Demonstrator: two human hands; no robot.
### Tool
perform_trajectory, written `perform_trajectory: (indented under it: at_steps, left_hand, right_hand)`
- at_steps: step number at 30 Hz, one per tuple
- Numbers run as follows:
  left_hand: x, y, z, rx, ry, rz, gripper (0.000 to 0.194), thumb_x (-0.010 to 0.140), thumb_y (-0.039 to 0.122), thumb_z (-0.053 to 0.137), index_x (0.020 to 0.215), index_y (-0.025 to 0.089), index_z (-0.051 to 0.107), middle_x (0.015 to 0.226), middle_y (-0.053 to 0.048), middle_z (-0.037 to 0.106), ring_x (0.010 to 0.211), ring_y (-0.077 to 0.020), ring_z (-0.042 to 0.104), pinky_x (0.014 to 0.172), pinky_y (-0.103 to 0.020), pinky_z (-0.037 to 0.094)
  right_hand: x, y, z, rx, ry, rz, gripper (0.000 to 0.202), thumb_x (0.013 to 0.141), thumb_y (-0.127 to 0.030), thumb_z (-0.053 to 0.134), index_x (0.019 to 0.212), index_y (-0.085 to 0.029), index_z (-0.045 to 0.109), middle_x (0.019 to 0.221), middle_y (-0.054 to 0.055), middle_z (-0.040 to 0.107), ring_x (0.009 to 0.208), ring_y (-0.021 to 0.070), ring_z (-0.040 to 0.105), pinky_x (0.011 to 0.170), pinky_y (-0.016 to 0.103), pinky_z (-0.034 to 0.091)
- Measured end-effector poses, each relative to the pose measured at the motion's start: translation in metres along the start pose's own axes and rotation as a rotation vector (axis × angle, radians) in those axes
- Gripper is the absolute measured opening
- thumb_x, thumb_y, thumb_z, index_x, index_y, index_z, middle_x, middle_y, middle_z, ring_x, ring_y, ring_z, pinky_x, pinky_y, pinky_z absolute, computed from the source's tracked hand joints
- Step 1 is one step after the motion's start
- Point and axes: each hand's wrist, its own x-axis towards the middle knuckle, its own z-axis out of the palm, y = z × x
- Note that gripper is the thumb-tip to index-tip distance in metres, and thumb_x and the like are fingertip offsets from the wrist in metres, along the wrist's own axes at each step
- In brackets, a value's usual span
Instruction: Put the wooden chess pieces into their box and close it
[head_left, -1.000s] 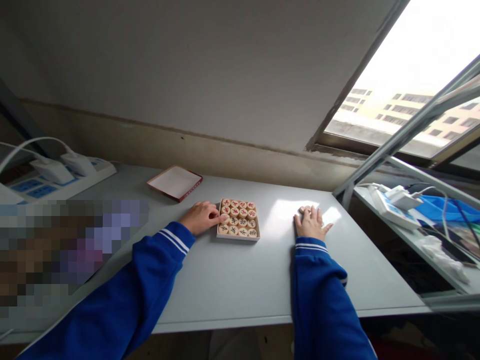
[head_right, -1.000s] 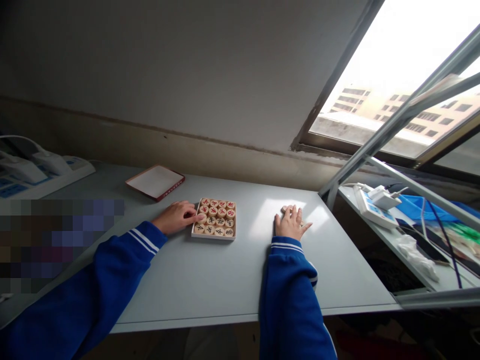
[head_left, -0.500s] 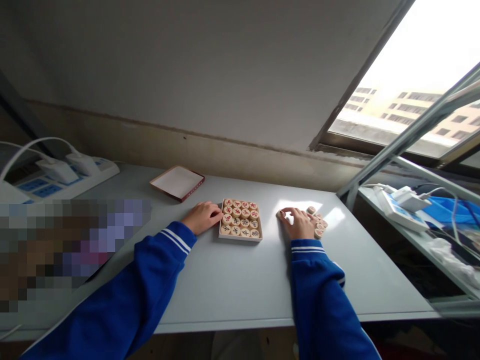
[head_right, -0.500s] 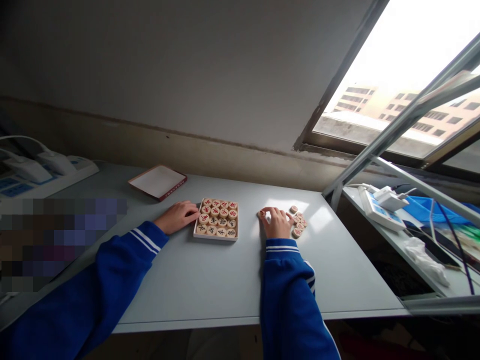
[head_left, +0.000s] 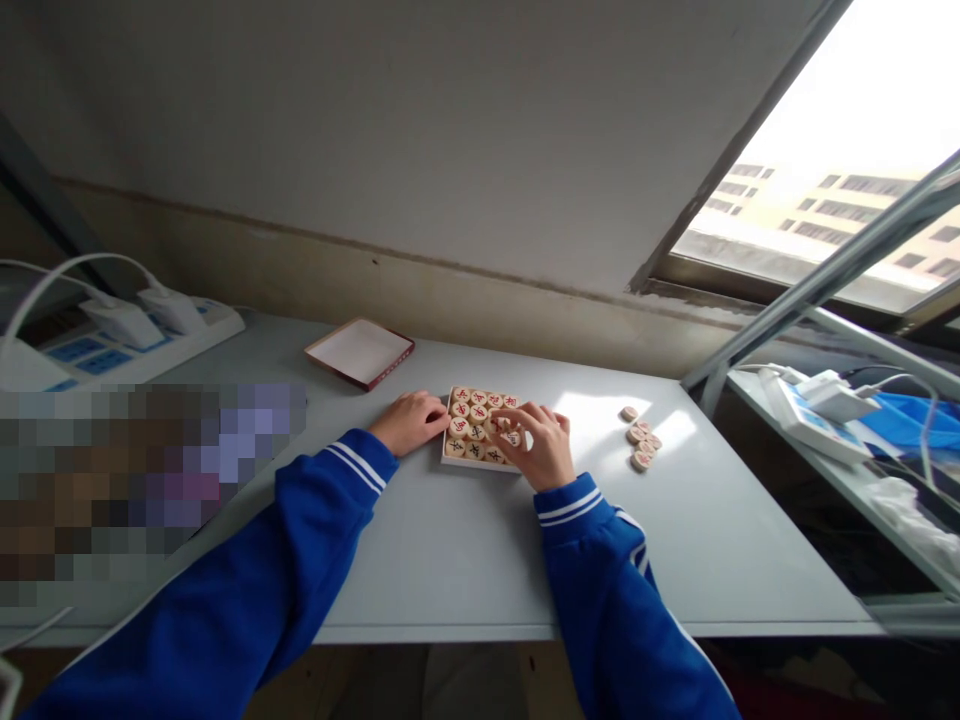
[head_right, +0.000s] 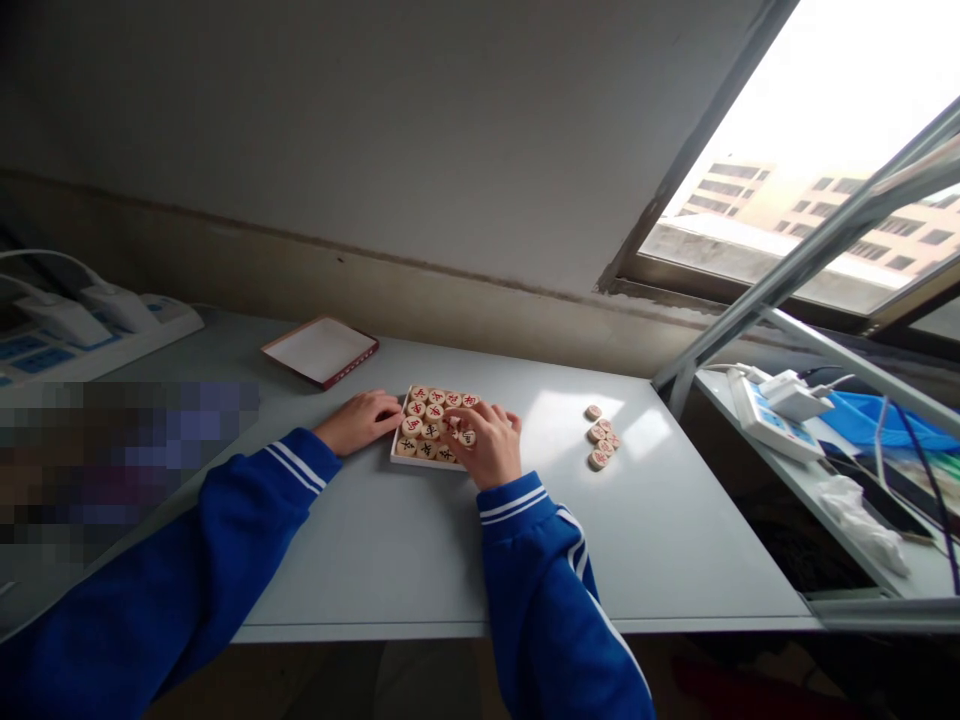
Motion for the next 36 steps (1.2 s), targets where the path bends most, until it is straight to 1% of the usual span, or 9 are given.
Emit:
perform_trajectory:
  at_steps: [2, 5, 10, 16, 21, 24, 28, 32, 36]
  left_hand:
    - [0.000, 0.000, 0.000, 0.000, 0.001, 0.000, 0.031, 0.081, 0.031, 0.037, 0.057, 0.018, 0.052, 0.068, -0.003, 0.060, 0.071, -0.0150, 0.049, 0.066, -0.026, 0.034]
    - [0.000, 0.000, 0.000, -0.001, 0.001, 0.003, 0.030, 0.081, 0.031, 0.038, 0.059, 0.018, 0.055, 0.069, -0.003, 0.061, 0.071, -0.0154, 0.049, 0.067, -0.026, 0.034]
    - [-0.001, 0.002, 0.000, -0.013, 0.007, 0.003, 0.029, 0.080, 0.029, 0.039, 0.061, 0.018, 0.058, 0.072, -0.003, 0.062, 0.073, -0.0158, 0.050, 0.069, -0.026, 0.034]
    - [0.000, 0.001, 0.000, -0.010, 0.009, 0.004, 0.029, 0.080, 0.030, 0.038, 0.061, 0.018, 0.057, 0.071, -0.003, 0.062, 0.072, -0.0157, 0.049, 0.068, -0.027, 0.034]
    - [0.000, 0.001, 0.000, 0.004, 0.008, 0.005, 0.031, 0.081, 0.030, 0.037, 0.059, 0.018, 0.056, 0.070, -0.003, 0.061, 0.071, -0.0160, 0.049, 0.068, -0.028, 0.034]
    - [0.000, 0.001, 0.000, 0.002, 0.008, 0.007, 0.032, 0.081, 0.031, 0.037, 0.059, 0.018, 0.055, 0.070, -0.003, 0.061, 0.072, -0.0161, 0.050, 0.068, -0.027, 0.035]
    - [-0.001, 0.001, 0.000, 0.002, 0.004, 0.010, 0.032, 0.082, 0.029, 0.037, 0.059, 0.018, 0.056, 0.072, -0.004, 0.062, 0.073, -0.0165, 0.050, 0.068, -0.028, 0.036]
    - [-0.001, 0.001, 0.000, 0.007, -0.002, 0.008, 0.032, 0.082, 0.030, 0.037, 0.060, 0.018, 0.056, 0.072, -0.004, 0.062, 0.074, -0.0168, 0.051, 0.069, -0.028, 0.036]
    - [0.000, 0.001, 0.000, 0.010, -0.008, 0.003, 0.030, 0.081, 0.029, 0.038, 0.062, 0.018, 0.058, 0.075, -0.004, 0.063, 0.076, -0.0171, 0.052, 0.071, -0.027, 0.037]
  right_hand:
    - [0.002, -0.012, 0.005, -0.012, -0.045, -0.036, 0.018, 0.074, -0.038, 0.060, 0.091, -0.030, 0.063, 0.086, -0.002, 0.063, 0.086, 0.0148, 0.052, 0.078, 0.031, 0.023]
    - [0.003, -0.018, 0.007, -0.046, -0.077, -0.083, 0.016, 0.076, -0.035, 0.059, 0.091, -0.031, 0.062, 0.087, -0.003, 0.065, 0.089, 0.0155, 0.052, 0.078, 0.032, 0.021]
    - [0.002, -0.014, 0.007, -0.074, -0.063, -0.102, 0.020, 0.077, -0.035, 0.057, 0.096, -0.027, 0.059, 0.093, 0.001, 0.065, 0.088, 0.0161, 0.054, 0.077, 0.032, 0.021]
    - [0.001, -0.012, 0.008, -0.049, -0.066, -0.066, 0.010, 0.077, -0.032, 0.060, 0.076, -0.023, 0.057, 0.082, -0.003, 0.066, 0.084, 0.0144, 0.055, 0.078, 0.032, 0.020]
    - [0.000, -0.010, 0.007, -0.058, -0.071, -0.092, 0.009, 0.077, -0.032, 0.059, 0.075, -0.024, 0.059, 0.081, -0.004, 0.066, 0.086, 0.0142, 0.053, 0.078, 0.032, 0.020]
    - [0.000, -0.006, 0.002, -0.090, -0.007, -0.075, 0.011, 0.081, -0.032, 0.053, 0.076, -0.025, 0.060, 0.086, -0.003, 0.065, 0.086, 0.0142, 0.052, 0.081, 0.033, 0.020]
    - [0.002, 0.021, -0.009, -0.238, 0.103, 0.108, 0.014, 0.082, -0.028, 0.048, 0.084, -0.025, 0.062, 0.102, 0.002, 0.061, 0.097, 0.0201, 0.047, 0.084, 0.039, 0.021]
    - [-0.005, 0.075, -0.018, -0.405, 0.168, 0.391, 0.029, 0.079, -0.027, 0.046, 0.105, -0.019, 0.056, 0.126, 0.012, 0.046, 0.112, 0.0292, 0.036, 0.086, 0.049, 0.021]
    - [-0.016, 0.120, -0.024, -0.439, 0.151, 0.672, 0.043, 0.078, -0.031, 0.046, 0.118, -0.016, 0.047, 0.135, 0.015, 0.034, 0.122, 0.0296, 0.026, 0.092, 0.059, 0.015]
